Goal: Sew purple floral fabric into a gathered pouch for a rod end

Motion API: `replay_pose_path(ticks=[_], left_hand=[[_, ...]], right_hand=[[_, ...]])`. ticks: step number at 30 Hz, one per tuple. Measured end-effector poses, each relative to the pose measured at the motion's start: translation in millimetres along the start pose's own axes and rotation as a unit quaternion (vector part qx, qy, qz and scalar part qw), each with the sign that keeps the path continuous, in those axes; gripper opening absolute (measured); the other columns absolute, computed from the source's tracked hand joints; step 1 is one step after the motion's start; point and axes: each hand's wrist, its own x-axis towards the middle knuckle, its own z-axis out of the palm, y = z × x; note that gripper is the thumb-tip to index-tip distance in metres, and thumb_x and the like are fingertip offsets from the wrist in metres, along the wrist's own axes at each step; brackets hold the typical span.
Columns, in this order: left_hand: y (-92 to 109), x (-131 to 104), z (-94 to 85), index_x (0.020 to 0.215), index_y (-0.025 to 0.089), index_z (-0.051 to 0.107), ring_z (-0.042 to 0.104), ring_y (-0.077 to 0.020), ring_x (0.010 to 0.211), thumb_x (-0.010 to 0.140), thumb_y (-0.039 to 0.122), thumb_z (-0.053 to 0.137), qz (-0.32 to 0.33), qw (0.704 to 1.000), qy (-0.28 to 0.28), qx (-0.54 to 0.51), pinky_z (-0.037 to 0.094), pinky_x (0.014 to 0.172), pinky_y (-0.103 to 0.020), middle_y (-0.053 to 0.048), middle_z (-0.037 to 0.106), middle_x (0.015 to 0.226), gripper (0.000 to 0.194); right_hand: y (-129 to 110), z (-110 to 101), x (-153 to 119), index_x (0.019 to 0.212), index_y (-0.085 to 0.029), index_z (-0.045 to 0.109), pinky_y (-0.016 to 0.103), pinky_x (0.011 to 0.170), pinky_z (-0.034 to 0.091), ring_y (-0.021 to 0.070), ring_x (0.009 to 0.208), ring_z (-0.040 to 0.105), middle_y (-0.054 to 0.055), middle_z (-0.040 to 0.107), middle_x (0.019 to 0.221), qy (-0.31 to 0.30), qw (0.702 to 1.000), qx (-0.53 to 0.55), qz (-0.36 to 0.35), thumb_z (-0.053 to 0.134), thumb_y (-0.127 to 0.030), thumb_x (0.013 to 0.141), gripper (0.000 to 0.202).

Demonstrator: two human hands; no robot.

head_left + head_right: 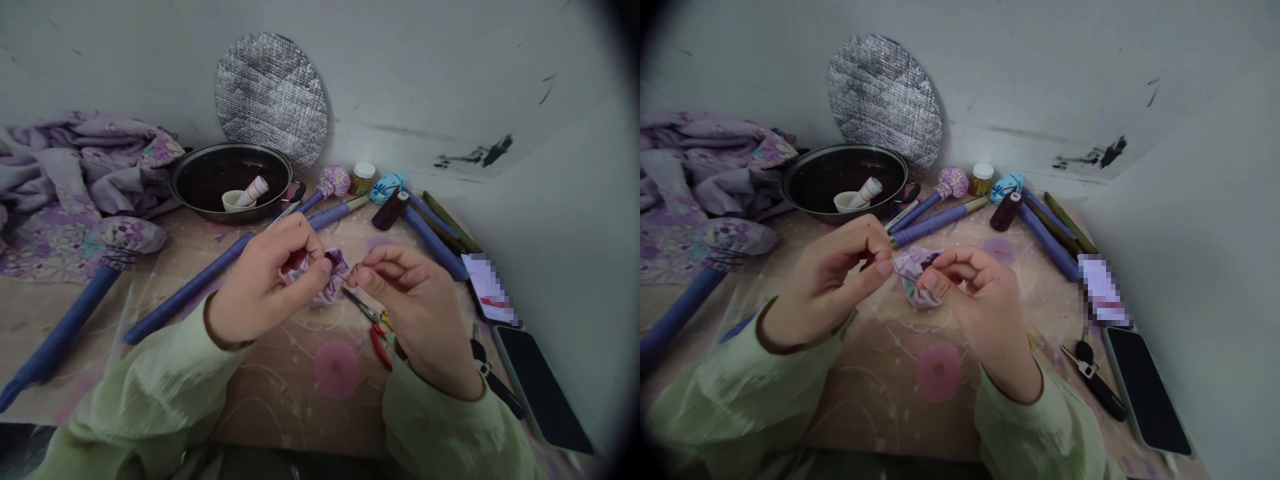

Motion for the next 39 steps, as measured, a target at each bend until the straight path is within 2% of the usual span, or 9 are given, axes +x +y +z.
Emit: replay_pose_path(ticks=[3, 7, 11, 18, 23, 25, 28, 33, 39], left_hand=[[-0.5, 1.6, -5.5, 0.067, 0.017, 0.054, 0.041, -0.0115, 0.060, 0.077, 0.021, 0.057, 0.000, 1.000, -0.022, 0.007, 0.035, 0.057, -0.026, -0.001, 0.049, 0.068, 0.012], [0.6, 2.5, -7.2, 0.069, 0.016, 0.056, 0.045, -0.0111, 0.063, 0.078, 0.021, 0.057, 0.018, 0.998, -0.060, 0.010, 0.038, 0.059, -0.024, -0.002, 0.052, 0.073, 0.010], [1.6, 2.3, -7.3, 0.073, 0.016, 0.056, 0.046, -0.0106, 0.067, 0.081, 0.021, 0.053, 0.027, 0.994, -0.098, 0.041, 0.039, 0.061, -0.022, -0.002, 0.053, 0.076, 0.010], [1.6, 4.3, -7.4, 0.072, 0.015, 0.056, 0.047, -0.0097, 0.067, 0.082, 0.020, 0.052, 0.027, 0.991, -0.115, 0.060, 0.039, 0.062, -0.021, -0.001, 0.052, 0.075, 0.012], [-2.9, 6.1, -7.2, 0.069, 0.014, 0.057, 0.046, -0.0085, 0.064, 0.081, 0.020, 0.053, 0.021, 0.990, -0.127, 0.058, 0.038, 0.060, -0.020, 0.000, 0.052, 0.073, 0.014], [-6.0, 6.5, -6.5, 0.068, 0.014, 0.057, 0.046, -0.0084, 0.063, 0.081, 0.019, 0.053, 0.024, 0.989, -0.135, 0.052, 0.038, 0.059, -0.021, 0.000, 0.052, 0.071, 0.015], [-11.2, 7.1, -5.2, 0.068, 0.014, 0.057, 0.047, -0.0092, 0.065, 0.082, 0.021, 0.054, 0.026, 0.990, -0.130, 0.041, 0.039, 0.059, -0.021, -0.001, 0.052, 0.071, 0.016], [-15.6, 7.7, -7.0, 0.086, 0.016, 0.062, 0.054, -0.0148, 0.086, 0.082, 0.022, 0.055, 0.069, 0.997, -0.014, 0.028, 0.045, 0.076, -0.027, -0.006, 0.058, 0.090, 0.010], [-9.2, 7.4, -12.4, 0.083, 0.018, 0.065, 0.057, -0.0116, 0.074, 0.080, 0.022, 0.059, 0.110, 0.988, -0.103, 0.024, 0.048, 0.068, -0.023, -0.003, 0.061, 0.081, 0.007]], right_hand=[[-2.6, 2.1, -0.9, 0.074, -0.020, 0.064, 0.023, 0.053, 0.046, 0.0112, 0.057, 0.060, 0.000, 0.067, 0.067, 0.011, 0.992, -0.123, -0.039, 0.070, -0.027, 0.070, 0.010], [-0.3, 6.0, -2.4, 0.077, -0.022, 0.069, 0.027, 0.062, 0.047, 0.0139, 0.068, 0.061, 0.001, 0.069, 0.075, 0.019, 0.966, -0.232, -0.116, 0.067, -0.026, 0.073, 0.006], [1.0, 7.9, -3.4, 0.078, -0.022, 0.070, 0.027, 0.062, 0.045, 0.0133, 0.067, 0.059, 0.000, 0.067, 0.071, -0.013, 0.957, -0.259, -0.131, 0.065, -0.021, 0.075, 0.006], [-1.4, 9.3, -3.9, 0.075, -0.022, 0.067, 0.027, 0.064, 0.043, 0.0131, 0.070, 0.055, -0.002, 0.063, 0.068, -0.092, 0.948, -0.274, -0.133, 0.062, -0.017, 0.077, 0.007], [1.4, 8.3, -1.6, 0.077, -0.021, 0.066, 0.033, 0.078, 0.042, 0.0168, 0.087, 0.052, 0.002, 0.059, 0.084, -0.131, 0.939, -0.291, -0.130, 0.057, -0.021, 0.081, 0.010], [3.4, 7.8, 0.7, 0.075, -0.021, 0.066, 0.034, 0.080, 0.041, 0.0172, 0.090, 0.051, 0.002, 0.057, 0.088, -0.149, 0.944, -0.267, -0.119, 0.058, -0.023, 0.081, 0.010], [6.5, 7.5, 4.2, 0.073, -0.020, 0.064, 0.029, 0.072, 0.043, 0.0134, 0.079, 0.052, 0.000, 0.057, 0.080, -0.199, 0.967, -0.152, -0.055, 0.060, -0.025, 0.080, 0.010], [11.3, 6.5, 5.0, 0.070, -0.019, 0.060, 0.023, 0.060, 0.041, 0.0097, 0.067, 0.049, -0.002, 0.053, 0.069, -0.180, 0.982, 0.008, 0.062, 0.061, -0.034, 0.078, 0.016], [12.7, 3.7, 3.2, 0.080, -0.024, 0.066, 0.025, 0.065, 0.043, 0.0101, 0.068, 0.051, -0.002, 0.056, 0.071, -0.161, 0.979, 0.074, 0.104, 0.063, -0.035, 0.076, 0.012]])
